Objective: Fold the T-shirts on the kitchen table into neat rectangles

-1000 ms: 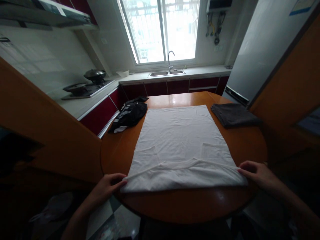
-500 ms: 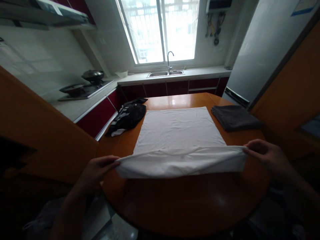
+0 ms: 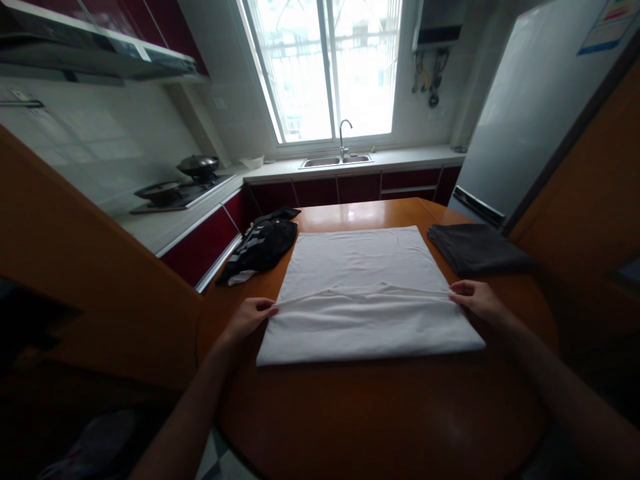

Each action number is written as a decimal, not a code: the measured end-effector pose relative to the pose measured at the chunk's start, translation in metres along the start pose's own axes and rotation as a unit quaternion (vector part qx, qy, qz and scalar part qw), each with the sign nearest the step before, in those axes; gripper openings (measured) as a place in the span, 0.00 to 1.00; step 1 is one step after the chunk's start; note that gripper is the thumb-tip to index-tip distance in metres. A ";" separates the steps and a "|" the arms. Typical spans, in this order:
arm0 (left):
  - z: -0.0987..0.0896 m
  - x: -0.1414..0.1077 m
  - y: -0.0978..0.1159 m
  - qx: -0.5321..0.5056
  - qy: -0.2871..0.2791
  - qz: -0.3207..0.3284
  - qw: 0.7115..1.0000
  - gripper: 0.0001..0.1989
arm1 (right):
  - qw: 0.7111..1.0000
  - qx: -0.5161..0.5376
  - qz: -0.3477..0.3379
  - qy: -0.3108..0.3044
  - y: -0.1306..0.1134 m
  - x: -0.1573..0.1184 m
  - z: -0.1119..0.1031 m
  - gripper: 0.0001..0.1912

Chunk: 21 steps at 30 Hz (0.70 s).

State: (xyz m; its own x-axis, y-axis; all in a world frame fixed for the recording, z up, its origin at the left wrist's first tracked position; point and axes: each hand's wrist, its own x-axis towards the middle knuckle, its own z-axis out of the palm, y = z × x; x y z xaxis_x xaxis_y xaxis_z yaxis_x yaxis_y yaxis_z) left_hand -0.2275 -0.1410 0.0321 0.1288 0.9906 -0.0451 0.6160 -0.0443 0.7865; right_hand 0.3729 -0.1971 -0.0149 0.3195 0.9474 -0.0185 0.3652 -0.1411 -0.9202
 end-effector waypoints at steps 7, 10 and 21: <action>-0.009 0.011 0.014 -0.061 0.077 0.010 0.995 0.31 | 0.999 0.005 -0.031 0.029 -0.024 0.010 -0.013 0.17; -0.008 0.023 0.010 -0.075 0.120 0.018 0.990 0.33 | 0.997 0.008 -0.040 0.063 -0.031 0.018 -0.016 0.17; 0.011 0.054 -0.016 -0.068 0.101 0.006 0.993 0.30 | 0.998 0.021 -0.014 0.051 -0.005 0.038 0.005 0.11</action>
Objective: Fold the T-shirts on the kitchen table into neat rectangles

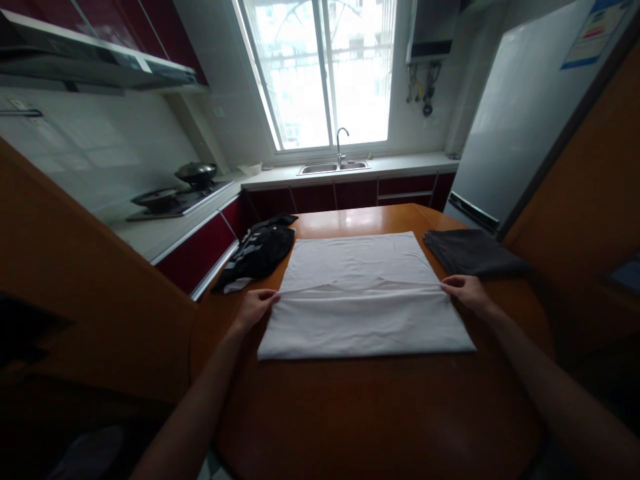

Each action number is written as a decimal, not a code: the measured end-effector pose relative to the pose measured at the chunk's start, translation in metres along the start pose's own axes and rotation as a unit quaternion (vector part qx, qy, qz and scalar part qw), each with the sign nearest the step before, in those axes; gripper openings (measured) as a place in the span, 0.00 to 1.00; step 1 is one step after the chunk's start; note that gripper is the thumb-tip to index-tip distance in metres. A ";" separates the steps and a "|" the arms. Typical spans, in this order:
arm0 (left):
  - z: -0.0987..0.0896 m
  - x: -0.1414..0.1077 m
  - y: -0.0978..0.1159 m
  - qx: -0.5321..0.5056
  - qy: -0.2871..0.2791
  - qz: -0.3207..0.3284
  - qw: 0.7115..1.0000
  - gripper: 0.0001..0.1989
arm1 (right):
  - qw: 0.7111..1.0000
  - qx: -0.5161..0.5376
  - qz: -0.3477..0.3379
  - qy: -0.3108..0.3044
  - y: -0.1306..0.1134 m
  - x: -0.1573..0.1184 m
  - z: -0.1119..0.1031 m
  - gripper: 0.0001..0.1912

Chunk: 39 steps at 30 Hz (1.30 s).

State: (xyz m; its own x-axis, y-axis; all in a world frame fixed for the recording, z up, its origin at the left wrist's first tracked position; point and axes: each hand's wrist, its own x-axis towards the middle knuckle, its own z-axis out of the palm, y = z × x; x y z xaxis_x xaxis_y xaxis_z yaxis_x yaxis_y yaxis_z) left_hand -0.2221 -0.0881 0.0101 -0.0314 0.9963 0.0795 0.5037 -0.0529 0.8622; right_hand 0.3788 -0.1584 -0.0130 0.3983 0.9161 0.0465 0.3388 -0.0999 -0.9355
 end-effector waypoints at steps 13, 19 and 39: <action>0.018 0.003 0.024 0.254 0.034 0.092 0.962 0.24 | 0.957 -0.270 -0.106 0.032 -0.007 -0.004 0.020 0.14; 0.097 0.004 0.077 0.327 -0.054 0.155 0.931 0.18 | 0.911 -0.373 -0.169 -0.054 -0.060 -0.022 0.089 0.19; 0.179 -0.041 0.082 0.382 -0.089 0.259 0.883 0.27 | 0.886 -0.384 -0.233 -0.114 -0.073 -0.071 0.167 0.28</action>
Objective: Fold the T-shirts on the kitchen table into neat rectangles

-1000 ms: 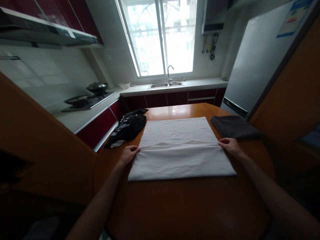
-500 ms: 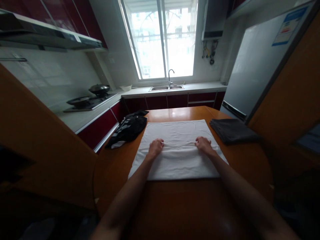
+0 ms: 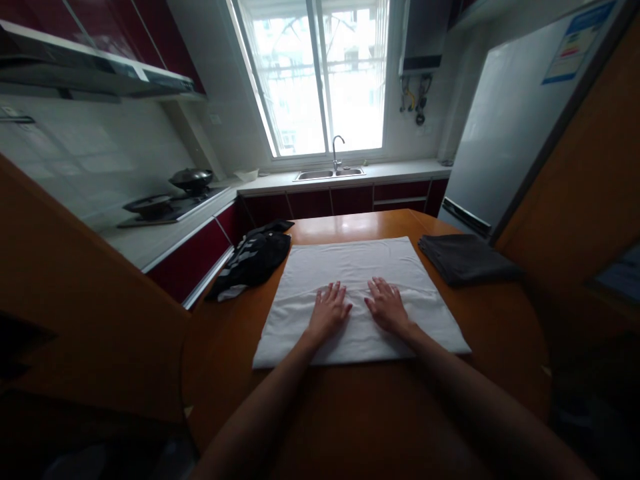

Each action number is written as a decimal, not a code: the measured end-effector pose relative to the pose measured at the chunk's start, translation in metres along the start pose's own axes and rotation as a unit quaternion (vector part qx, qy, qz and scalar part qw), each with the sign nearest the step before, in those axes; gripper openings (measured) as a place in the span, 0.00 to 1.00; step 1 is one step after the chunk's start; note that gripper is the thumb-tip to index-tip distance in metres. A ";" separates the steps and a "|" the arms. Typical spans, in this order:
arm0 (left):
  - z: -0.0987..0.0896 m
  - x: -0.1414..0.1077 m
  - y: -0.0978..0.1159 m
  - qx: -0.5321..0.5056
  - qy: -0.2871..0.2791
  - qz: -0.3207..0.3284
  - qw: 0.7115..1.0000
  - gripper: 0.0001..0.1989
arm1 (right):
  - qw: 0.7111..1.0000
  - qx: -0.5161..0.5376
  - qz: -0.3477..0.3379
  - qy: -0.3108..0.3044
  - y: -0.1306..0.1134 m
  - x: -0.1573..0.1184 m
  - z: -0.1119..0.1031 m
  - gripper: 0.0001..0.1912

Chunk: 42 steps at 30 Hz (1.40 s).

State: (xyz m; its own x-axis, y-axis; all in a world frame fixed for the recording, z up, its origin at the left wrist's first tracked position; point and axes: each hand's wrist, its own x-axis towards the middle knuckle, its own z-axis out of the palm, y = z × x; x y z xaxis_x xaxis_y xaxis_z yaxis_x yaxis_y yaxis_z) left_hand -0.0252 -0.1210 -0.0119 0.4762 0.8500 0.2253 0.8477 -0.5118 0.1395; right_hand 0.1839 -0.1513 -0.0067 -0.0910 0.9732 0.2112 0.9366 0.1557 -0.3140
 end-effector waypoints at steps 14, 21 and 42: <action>-0.013 -0.003 -0.045 -0.012 0.001 -0.098 0.995 0.23 | 0.987 -0.010 0.153 0.043 0.067 -0.003 -0.033 0.21; -0.055 -0.018 -0.152 -0.087 -0.016 -0.220 0.971 0.14 | 0.965 0.047 0.255 0.029 0.159 -0.010 -0.050 0.08; -0.051 -0.021 -0.140 -0.054 0.051 -0.278 0.958 0.13 | 0.963 0.016 0.245 0.115 0.150 -0.008 -0.045 0.12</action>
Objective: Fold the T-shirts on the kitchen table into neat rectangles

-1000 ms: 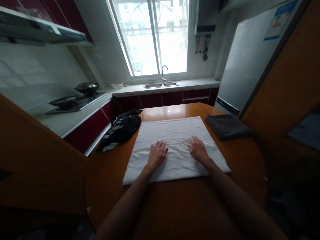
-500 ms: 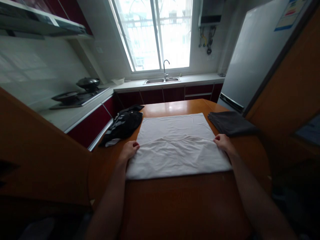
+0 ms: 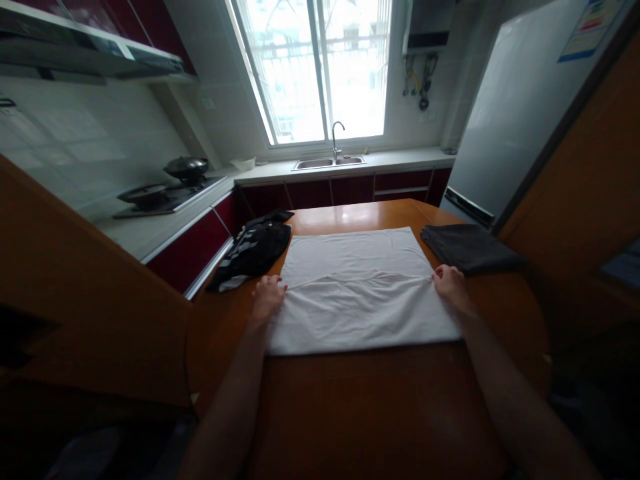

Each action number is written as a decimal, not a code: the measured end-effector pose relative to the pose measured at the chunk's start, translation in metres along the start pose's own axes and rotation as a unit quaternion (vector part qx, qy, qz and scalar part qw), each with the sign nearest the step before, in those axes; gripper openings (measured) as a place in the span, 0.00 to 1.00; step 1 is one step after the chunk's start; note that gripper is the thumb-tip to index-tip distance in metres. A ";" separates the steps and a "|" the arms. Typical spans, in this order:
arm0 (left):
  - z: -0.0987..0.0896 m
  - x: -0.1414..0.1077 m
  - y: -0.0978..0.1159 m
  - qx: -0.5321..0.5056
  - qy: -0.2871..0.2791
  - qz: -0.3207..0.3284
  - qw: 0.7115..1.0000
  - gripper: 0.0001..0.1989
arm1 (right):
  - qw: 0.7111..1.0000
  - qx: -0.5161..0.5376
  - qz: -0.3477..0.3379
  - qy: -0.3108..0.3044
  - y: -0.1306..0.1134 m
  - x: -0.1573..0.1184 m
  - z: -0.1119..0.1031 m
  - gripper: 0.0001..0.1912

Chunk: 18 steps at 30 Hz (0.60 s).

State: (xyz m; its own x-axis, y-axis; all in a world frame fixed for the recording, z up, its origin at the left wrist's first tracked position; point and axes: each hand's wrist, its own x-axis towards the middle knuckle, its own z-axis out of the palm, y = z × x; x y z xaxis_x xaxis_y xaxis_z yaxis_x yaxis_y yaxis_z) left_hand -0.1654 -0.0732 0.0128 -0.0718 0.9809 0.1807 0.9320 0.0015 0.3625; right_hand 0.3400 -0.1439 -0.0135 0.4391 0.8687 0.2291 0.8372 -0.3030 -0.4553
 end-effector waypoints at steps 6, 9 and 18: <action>0.038 -0.044 0.085 0.011 -0.009 0.264 0.964 0.21 | 0.981 -0.053 -0.188 -0.008 -0.076 -0.055 0.019 0.24; 0.053 -0.060 0.099 0.078 -0.076 0.263 0.959 0.25 | 0.967 -0.090 -0.211 -0.109 -0.094 -0.081 0.036 0.29; 0.055 -0.060 0.091 0.113 -0.093 0.244 0.959 0.27 | 0.975 -0.104 -0.169 -0.104 -0.054 -0.077 0.016 0.32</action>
State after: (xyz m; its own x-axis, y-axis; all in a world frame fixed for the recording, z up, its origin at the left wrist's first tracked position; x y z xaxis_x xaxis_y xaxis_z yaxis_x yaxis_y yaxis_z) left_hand -0.0561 -0.1212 -0.0154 0.4375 0.8931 0.1048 0.8931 -0.4451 0.0652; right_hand 0.2558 -0.1881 -0.0199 0.0695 0.9868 0.1461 0.9799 -0.0401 -0.1952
